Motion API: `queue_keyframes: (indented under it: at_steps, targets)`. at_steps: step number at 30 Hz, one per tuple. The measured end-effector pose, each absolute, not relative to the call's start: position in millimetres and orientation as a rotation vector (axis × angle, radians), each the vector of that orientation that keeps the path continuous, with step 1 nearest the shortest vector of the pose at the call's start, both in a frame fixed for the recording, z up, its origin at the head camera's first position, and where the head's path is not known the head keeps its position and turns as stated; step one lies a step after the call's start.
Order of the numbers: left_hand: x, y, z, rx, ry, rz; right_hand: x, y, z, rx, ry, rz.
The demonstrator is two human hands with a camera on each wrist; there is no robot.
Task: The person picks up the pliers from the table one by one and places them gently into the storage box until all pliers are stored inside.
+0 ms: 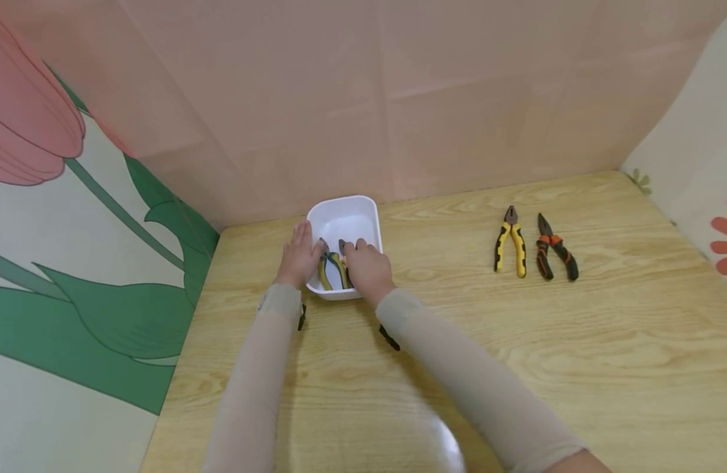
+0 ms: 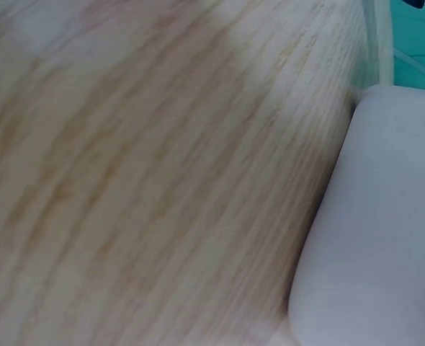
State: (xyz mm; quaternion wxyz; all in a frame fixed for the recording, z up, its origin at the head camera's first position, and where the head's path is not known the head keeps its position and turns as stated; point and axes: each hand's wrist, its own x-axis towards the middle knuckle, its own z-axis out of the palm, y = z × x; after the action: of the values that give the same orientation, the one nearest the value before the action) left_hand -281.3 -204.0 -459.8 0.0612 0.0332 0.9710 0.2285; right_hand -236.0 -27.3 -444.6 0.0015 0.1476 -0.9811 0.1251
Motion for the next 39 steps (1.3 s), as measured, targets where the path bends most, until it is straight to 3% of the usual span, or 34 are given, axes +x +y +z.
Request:
queue_keyframes:
  at_steps: [20, 39]
  targets:
    - [-274.8, -202.7, -457.1, 0.114, 2.941, 0.67, -235.2, -12.6, -452.1, 0.62, -2.799, 0.429]
    - [-277.9, -203.6, -456.0, 0.144, 2.98, 0.635, -243.0, 12.4, -436.7, 0.519, -2.788, 0.573]
